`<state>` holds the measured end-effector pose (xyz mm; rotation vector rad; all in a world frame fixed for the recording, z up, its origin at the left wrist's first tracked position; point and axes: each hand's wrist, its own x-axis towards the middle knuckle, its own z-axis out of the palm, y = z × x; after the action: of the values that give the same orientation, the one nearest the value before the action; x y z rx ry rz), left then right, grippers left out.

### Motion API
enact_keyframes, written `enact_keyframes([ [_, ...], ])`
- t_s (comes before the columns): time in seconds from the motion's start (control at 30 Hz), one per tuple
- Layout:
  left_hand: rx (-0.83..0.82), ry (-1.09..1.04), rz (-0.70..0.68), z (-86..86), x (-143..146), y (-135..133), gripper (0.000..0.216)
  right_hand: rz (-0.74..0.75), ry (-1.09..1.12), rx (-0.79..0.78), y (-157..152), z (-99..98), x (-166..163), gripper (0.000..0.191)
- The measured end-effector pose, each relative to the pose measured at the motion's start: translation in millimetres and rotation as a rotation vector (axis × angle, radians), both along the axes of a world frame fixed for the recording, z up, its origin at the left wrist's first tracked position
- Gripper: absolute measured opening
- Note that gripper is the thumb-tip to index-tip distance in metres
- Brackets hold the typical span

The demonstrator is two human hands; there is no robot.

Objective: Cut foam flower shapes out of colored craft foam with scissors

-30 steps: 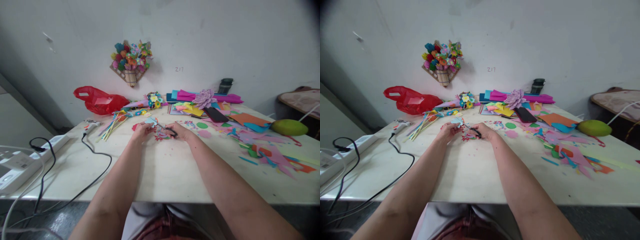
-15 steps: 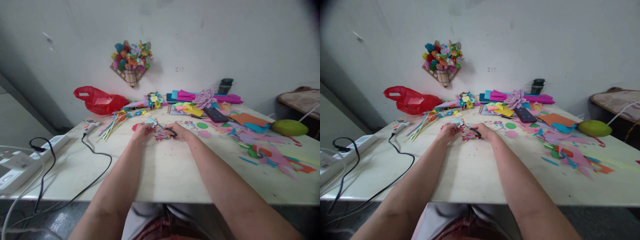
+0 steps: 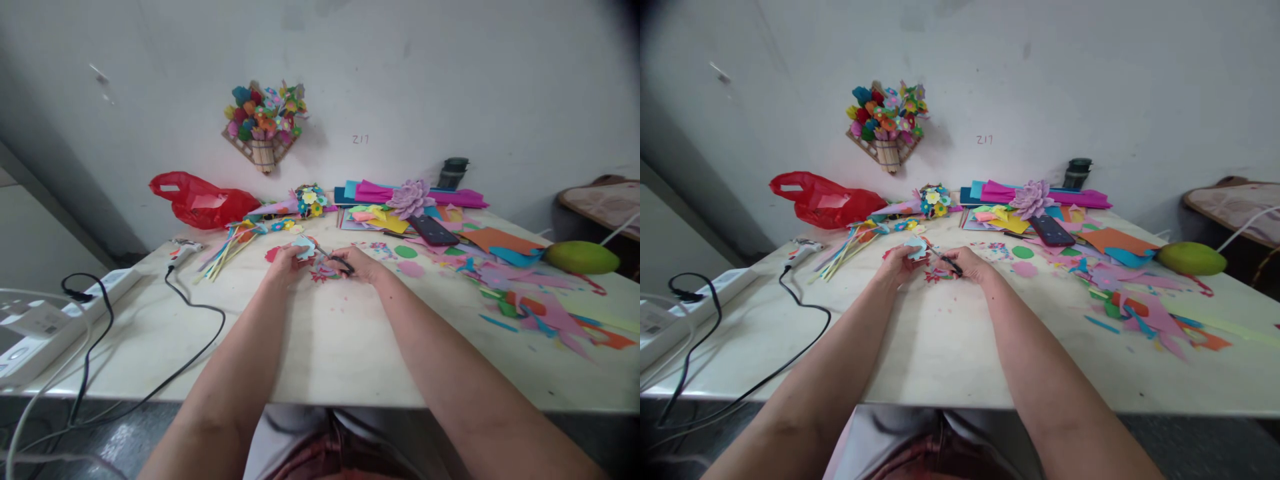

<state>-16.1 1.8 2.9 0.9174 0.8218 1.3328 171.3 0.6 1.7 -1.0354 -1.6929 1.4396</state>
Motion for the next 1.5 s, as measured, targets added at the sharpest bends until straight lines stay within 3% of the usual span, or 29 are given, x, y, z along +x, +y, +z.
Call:
enact_keyframes([
  [0.67, 0.011, 0.047, 0.032, -4.4, 1, 4, 0.017, -0.004, 0.010, -0.002, -5, 6.0, 1, 0.018],
  [1.07, 0.041, 0.062, 0.024, -1.4, 2, 1, 0.016, 0.070, -0.007, 0.068, 3, -3.8, 8, 0.030],
  [1.5, 0.014, 0.058, 0.017, -1.3, 0, 2, 0.018, 0.060, 0.003, 0.062, 6, -6.3, 9, 0.029],
])
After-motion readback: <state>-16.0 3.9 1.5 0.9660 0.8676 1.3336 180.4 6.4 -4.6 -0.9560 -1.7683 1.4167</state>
